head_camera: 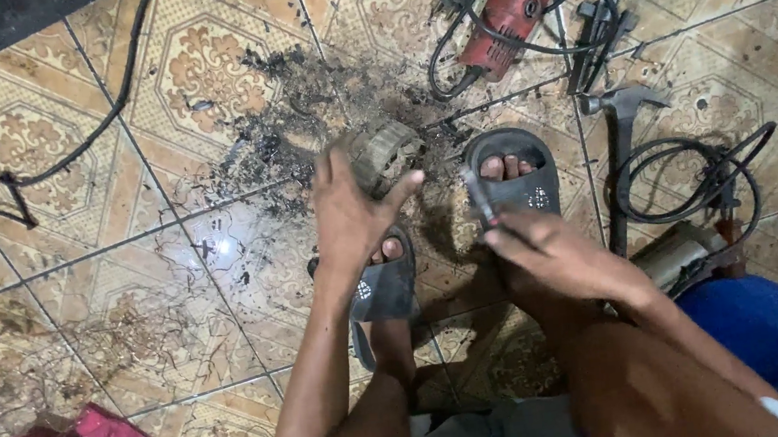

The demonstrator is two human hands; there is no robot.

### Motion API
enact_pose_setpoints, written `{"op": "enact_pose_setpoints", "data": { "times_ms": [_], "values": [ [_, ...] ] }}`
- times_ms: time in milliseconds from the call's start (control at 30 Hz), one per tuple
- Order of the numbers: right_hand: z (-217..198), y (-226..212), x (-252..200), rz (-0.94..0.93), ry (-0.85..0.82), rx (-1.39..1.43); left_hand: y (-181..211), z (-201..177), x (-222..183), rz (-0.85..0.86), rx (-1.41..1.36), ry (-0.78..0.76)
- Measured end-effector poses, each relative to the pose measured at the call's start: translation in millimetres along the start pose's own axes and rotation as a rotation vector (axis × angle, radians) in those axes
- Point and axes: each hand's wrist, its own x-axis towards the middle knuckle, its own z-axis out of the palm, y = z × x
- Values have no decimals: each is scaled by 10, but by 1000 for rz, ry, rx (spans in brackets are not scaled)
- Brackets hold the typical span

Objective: Extracting copper wire from a motor stator using pliers while sitting on the floor.

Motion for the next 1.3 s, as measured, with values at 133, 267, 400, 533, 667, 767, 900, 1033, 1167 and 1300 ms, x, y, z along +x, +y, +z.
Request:
{"op": "enact_pose_setpoints", "data": {
  "times_ms": [133, 267, 400, 533, 667, 767, 900, 1033, 1167, 1300],
  "values": [
    [63, -94, 156, -101, -218, -38, -79, 68, 106, -246, -113, -131],
    [122, 8, 339, -207, -250, -168, -636, 225, 291, -280, -156, -30],
    [333, 27, 742, 42, -327, 306, -718, 163, 277, -162, -453, 33],
    [431, 56, 892, 271, -264, 935, -940, 50, 217, -131, -680, -11],
    [550, 125, 960, 374, -326, 1113, -1270, 50, 88, -32, -757, -16],
    [670, 267, 1183, 358, -323, 1182, -835, -59, 33, -60, -750, 29],
    [615, 255, 1290, 407, -334, 1182, -875, 48, 115, -153, -670, 56],
    [521, 73, 1274, 444, -392, 1213, -1055, 209, 182, -212, -503, 9],
    [448, -107, 1273, 416, -433, 1274, -1041, 331, 227, -194, -268, -65],
    [584, 78, 1457, 403, -468, 1297, -1008, 305, 234, -144, -284, -23]
  ]
}}
